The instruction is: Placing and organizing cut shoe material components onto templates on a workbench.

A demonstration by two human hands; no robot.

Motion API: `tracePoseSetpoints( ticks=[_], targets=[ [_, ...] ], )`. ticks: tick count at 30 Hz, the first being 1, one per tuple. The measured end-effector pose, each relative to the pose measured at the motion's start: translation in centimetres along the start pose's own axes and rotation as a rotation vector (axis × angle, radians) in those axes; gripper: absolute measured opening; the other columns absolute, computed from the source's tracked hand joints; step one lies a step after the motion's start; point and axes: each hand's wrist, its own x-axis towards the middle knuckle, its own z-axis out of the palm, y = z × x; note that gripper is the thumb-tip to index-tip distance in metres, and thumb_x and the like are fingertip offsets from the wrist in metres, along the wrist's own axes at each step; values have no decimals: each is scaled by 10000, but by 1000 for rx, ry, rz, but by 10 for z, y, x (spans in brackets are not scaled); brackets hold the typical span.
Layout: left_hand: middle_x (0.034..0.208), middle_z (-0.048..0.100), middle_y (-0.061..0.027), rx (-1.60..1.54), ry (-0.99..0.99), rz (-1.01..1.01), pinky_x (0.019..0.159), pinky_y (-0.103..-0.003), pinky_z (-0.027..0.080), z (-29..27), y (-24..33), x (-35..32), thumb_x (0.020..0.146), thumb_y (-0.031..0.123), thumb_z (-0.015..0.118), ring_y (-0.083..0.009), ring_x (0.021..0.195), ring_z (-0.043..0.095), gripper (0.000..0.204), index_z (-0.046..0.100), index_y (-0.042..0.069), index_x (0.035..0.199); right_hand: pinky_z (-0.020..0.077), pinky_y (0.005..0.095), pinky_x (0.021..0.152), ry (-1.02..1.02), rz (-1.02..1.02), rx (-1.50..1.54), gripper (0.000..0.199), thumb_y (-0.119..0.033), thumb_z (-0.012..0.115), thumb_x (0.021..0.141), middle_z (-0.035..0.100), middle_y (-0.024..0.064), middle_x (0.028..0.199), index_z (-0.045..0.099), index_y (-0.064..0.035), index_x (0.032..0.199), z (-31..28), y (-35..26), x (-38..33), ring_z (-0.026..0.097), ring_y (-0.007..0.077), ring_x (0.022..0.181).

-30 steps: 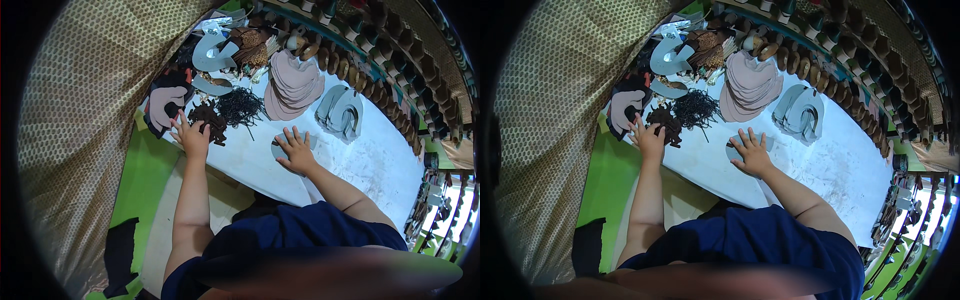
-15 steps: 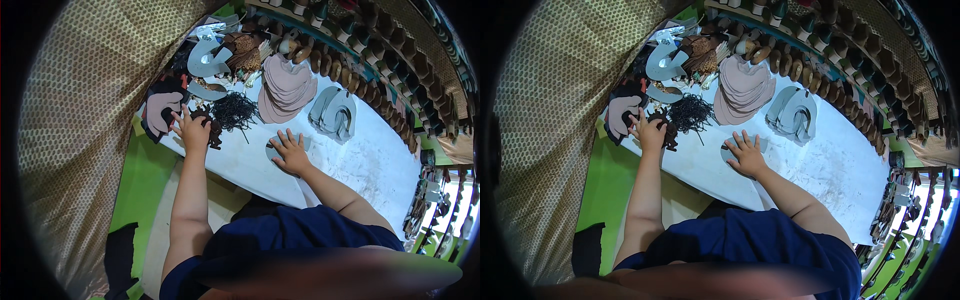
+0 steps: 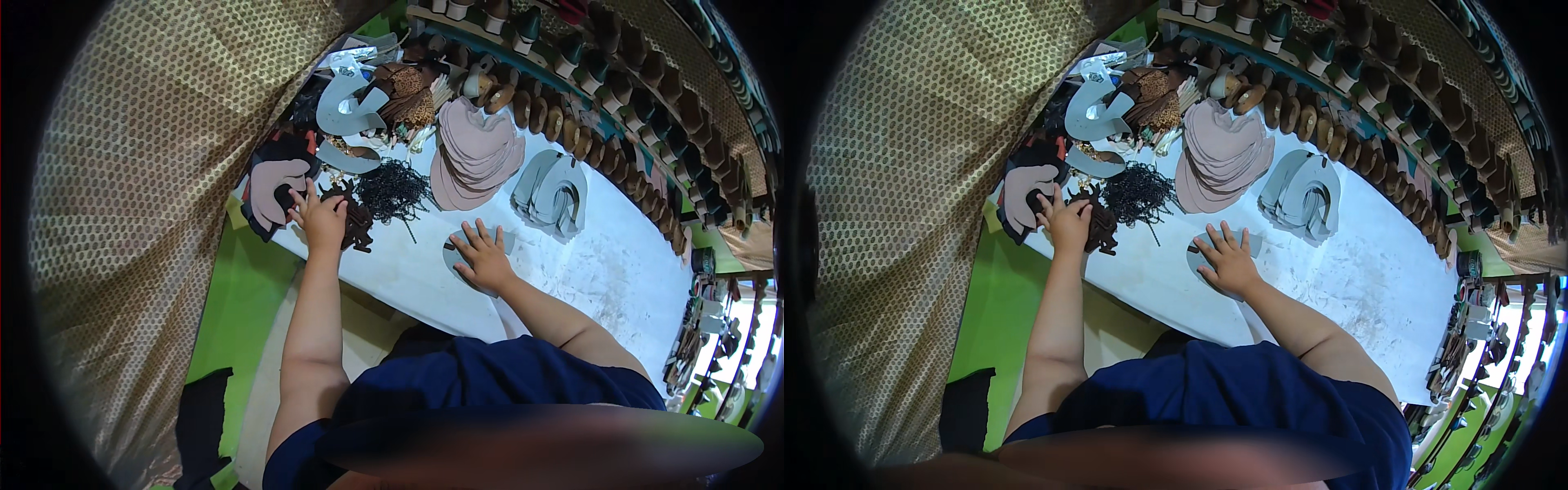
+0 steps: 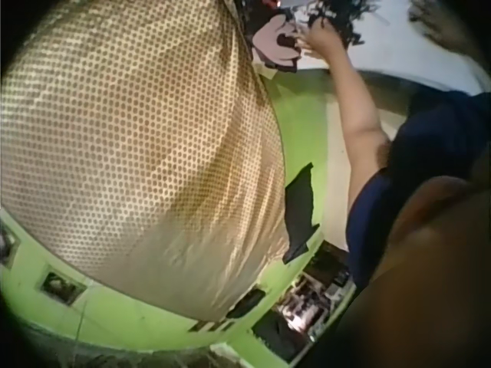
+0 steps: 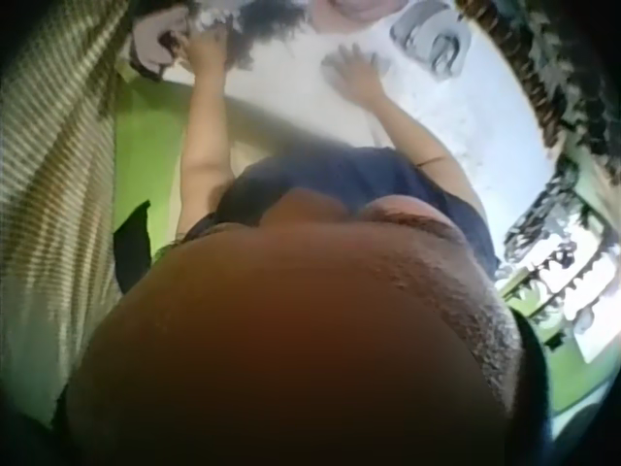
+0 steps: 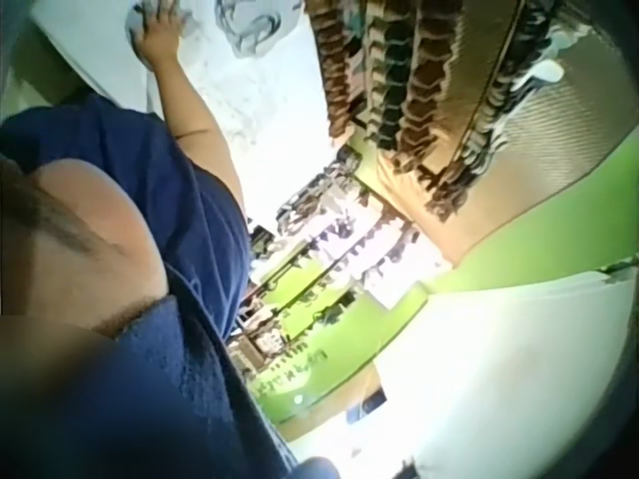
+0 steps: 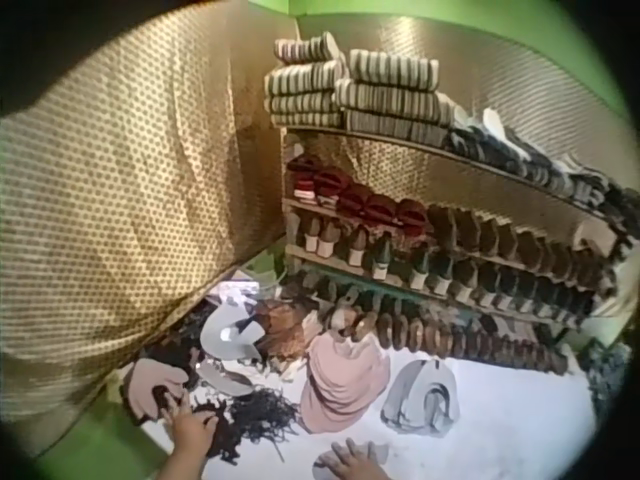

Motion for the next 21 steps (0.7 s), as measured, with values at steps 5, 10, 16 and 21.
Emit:
tracePoseSetpoints(
  ticks=[5,10,16,21],
  targets=[
    [1585,351,-131,12,-104,5,1142,-691,78,1,10,6,774,315,795,-464,1480,159,207,801,232,964,66,710,1137,16,-10,-1,633,-478,567,911,271,95,1616,409,-317,1503,3,1,1,169,378,1506],
    [1570,371,-157,-13,-125,-1,1143,-695,60,3,10,6,744,270,808,-474,1476,165,130,770,183,832,72,696,1151,16,-9,-5,620,-455,571,919,288,83,1611,414,-308,1500,3,1,0,182,358,1507],
    [1556,412,-104,-36,6,-55,1148,-652,134,-6,1,4,753,290,815,-408,1482,212,144,750,162,774,69,680,1158,19,0,17,603,-430,561,926,295,77,1609,424,-289,1496,4,4,0,192,351,1504],
    [1565,374,-177,-284,52,-120,1151,-598,219,-19,-3,1,773,265,805,-441,1455,267,140,755,142,820,60,674,1160,17,-4,34,595,-418,551,932,296,80,1608,428,-275,1496,7,6,0,187,352,1505]
  ],
)
